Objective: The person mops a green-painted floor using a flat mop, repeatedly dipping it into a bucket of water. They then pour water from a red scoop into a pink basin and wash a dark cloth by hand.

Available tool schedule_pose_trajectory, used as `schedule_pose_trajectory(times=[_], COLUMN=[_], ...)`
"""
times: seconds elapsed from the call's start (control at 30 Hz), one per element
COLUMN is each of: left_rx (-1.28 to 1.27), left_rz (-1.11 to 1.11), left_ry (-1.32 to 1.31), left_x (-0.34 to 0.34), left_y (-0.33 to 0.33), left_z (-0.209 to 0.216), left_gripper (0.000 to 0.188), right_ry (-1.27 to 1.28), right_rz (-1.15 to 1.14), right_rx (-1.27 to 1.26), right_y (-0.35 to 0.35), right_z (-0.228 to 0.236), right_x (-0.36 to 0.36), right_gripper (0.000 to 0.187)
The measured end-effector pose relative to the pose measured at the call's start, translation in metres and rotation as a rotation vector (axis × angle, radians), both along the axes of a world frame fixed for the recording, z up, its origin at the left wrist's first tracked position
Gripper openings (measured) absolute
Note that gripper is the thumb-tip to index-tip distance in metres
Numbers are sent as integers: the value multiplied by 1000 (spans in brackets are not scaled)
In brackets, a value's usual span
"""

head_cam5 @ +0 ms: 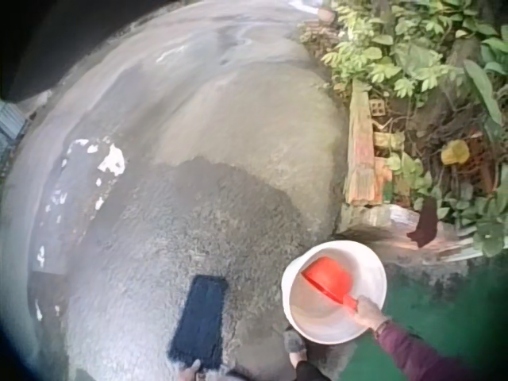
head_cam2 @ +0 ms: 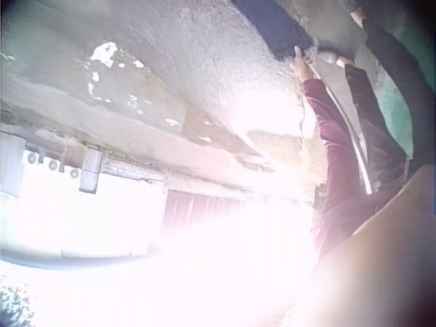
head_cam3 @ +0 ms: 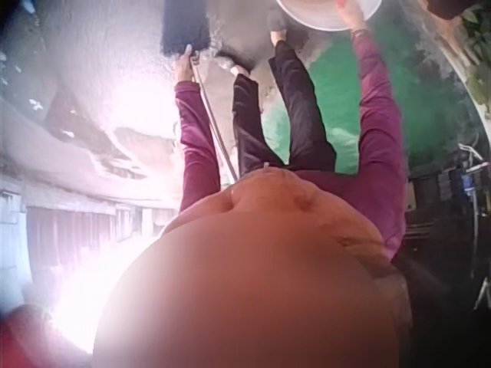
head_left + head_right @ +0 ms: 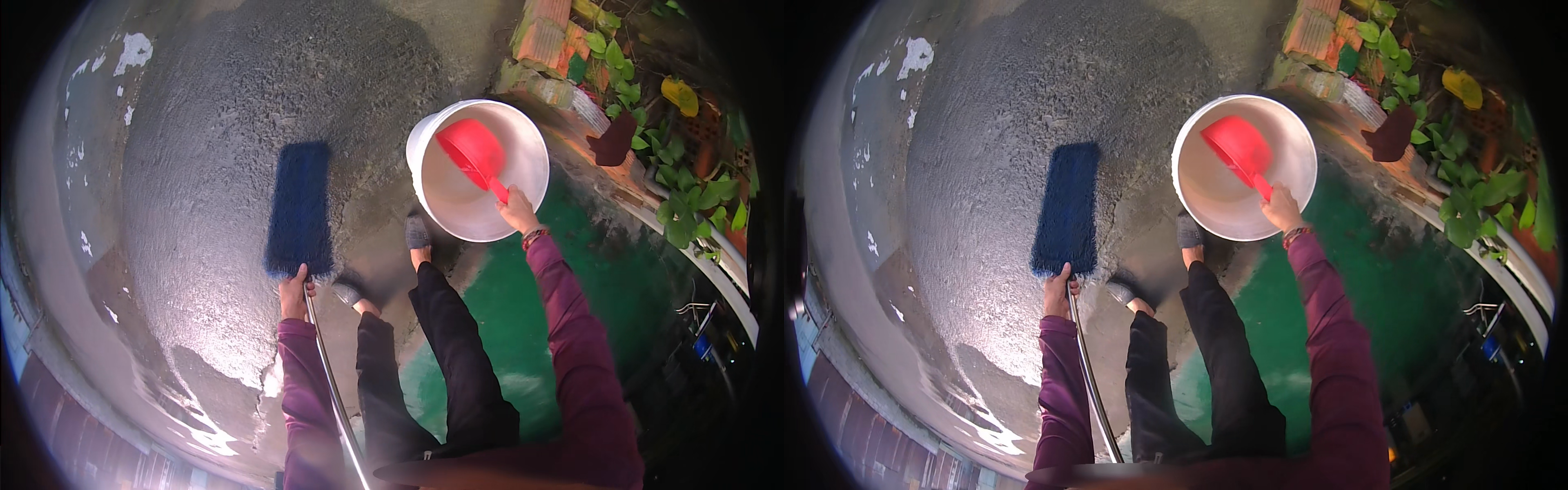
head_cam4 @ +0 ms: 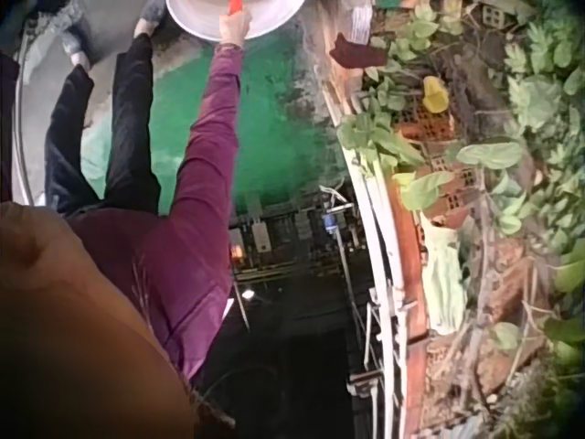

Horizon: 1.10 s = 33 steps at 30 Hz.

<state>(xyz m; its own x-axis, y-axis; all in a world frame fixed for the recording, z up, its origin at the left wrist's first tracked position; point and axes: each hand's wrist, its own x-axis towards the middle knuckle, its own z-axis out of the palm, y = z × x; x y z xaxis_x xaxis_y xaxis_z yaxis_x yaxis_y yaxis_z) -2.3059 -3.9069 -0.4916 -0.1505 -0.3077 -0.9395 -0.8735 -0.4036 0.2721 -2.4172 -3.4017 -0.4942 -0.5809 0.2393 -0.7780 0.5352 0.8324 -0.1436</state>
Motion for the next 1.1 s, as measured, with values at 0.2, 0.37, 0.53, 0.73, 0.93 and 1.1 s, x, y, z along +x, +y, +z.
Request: schedule_pose_trajectory(times=[0.2, 0.37, 0.53, 0.73, 0.93, 1.1], left_rx=[-8, -52, -16, 57, 248, 220], left_rz=[2, -71, -47, 16, 32, 66], left_ry=[-43, 11, 27, 41, 88, 114], left_x=[-5, 1, 9, 12, 17, 17], left_y=[2, -2, -7, -14, -31, -38], left_z=[4, 0, -5, 0, -2, -5], left_gripper=[27, 27, 29, 29, 25, 17], right_ry=[259, -193, -148, -59, -53, -154], right_rz=[43, -972, -1151, -889, -649, -569], right_rx=[-50, -618, -963, -1015, -980, -966], right_y=[-29, -33, -6, -13, -79, -169], right_z=[-60, -73, -4, 97, 171, 162], right_x=[6, 1, 40, 61, 52, 57], right_gripper=[39, 21, 36, 56, 65, 64])
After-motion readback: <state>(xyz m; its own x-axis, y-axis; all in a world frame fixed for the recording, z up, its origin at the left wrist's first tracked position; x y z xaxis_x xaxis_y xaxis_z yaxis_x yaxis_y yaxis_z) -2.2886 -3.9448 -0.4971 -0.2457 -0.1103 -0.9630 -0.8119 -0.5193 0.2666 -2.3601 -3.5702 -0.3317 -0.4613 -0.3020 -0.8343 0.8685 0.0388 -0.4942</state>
